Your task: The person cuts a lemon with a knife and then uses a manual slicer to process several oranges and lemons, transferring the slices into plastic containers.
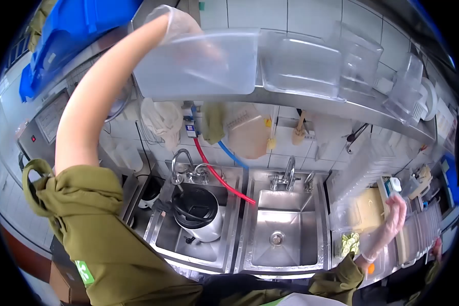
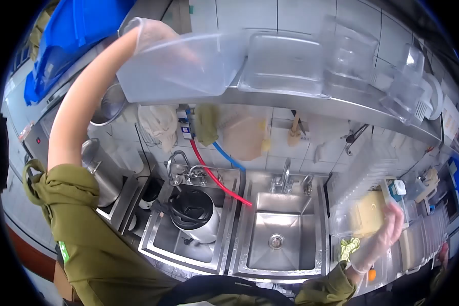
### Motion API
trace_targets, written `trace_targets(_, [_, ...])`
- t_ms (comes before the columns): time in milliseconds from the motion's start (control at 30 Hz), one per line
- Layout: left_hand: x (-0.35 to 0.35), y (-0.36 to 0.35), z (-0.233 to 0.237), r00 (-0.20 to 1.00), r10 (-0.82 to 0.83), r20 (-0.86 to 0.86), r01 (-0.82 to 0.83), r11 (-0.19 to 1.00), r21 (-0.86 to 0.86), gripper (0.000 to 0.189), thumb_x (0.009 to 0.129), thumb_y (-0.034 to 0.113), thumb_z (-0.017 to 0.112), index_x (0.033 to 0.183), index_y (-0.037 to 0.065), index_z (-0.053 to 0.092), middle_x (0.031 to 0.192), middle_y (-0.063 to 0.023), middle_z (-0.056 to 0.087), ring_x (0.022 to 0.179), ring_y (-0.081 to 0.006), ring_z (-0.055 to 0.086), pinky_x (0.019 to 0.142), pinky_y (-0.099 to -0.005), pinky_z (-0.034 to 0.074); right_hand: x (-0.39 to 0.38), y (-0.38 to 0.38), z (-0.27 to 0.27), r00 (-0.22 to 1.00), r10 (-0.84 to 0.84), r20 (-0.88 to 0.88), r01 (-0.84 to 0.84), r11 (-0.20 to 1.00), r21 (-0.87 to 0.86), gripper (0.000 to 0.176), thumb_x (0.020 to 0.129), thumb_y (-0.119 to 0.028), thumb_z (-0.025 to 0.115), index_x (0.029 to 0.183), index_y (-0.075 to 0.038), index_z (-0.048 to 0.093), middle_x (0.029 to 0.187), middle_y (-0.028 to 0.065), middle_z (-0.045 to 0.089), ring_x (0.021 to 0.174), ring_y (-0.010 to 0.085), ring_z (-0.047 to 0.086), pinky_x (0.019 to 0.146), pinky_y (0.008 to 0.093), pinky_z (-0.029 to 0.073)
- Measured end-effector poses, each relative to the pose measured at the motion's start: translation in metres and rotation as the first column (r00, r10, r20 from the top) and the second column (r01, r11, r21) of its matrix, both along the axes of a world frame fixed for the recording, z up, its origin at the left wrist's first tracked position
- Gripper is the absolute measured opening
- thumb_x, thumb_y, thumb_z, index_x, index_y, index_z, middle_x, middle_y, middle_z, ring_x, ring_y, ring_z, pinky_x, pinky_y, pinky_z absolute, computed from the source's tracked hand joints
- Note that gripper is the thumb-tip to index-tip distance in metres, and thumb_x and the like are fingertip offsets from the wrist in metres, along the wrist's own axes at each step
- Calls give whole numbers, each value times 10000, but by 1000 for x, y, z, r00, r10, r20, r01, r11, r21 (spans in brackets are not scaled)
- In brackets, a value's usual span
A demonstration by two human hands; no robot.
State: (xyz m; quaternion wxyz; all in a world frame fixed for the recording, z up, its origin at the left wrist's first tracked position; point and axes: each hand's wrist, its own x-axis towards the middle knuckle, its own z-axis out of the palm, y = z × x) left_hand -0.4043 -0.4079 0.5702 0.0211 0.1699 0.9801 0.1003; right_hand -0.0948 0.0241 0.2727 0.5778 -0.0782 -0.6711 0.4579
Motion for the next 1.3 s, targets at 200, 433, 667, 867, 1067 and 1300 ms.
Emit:
trace_targets(200, [-1,-18,8,982,10,-191,81,883,462,432,830,307,654,1165,37,614,1094,-96,614,1001,-193,569,819,-331,453,-34,-45,-7,953,303,20,-302,953,-35,150,913,-124,494,862,-21,591,857,22,548,803,112,504,807,249,395])
trace_targets(433, [25,11,4,998,-55,-21,58,983,174,362,847,301,633,1054,6,660,987,-88,657,876,-176,606,764,-324,471,-40,-72,-11,927,371,52,-366,927,-83,133,893,-55,469,890,-22,597,837,27,533,799,116,505,798,248,383])
trace_targets(667, [11,28,8,994,31,-105,-63,945,-321,319,860,300,609,1011,20,637,945,-75,643,868,-168,594,769,-309,463,-23,-67,-27,936,342,86,-322,927,-192,120,886,-58,476,869,-24,590,821,26,540,803,117,506,806,253,385])
trace_targets(867, [0,27,4,980,28,-195,-93,939,-331,285,861,283,607,994,32,623,945,-70,633,872,-170,586,781,-310,456,4,-60,-43,956,273,106,-228,921,-315,138,898,-73,473,850,-21,591,807,21,529,798,110,496,802,253,376])
trace_targets(1067, [6,13,0,904,-21,-427,-109,955,-277,251,863,266,604,977,43,609,944,-65,622,877,-171,577,794,-311,450,20,-76,-56,937,248,246,-175,943,-282,138,912,-87,479,863,-22,591,806,32,548,775,125,511,792,255,391])
trace_targets(1300, [100,5,-12,595,-142,-791,74,990,-122,212,865,247,602,957,57,592,943,-59,610,881,-173,567,808,-311,442,43,-60,-97,913,379,154,-308,884,-350,160,900,-120,506,899,-2,614,834,42,587,780,124,551,772,249,415])
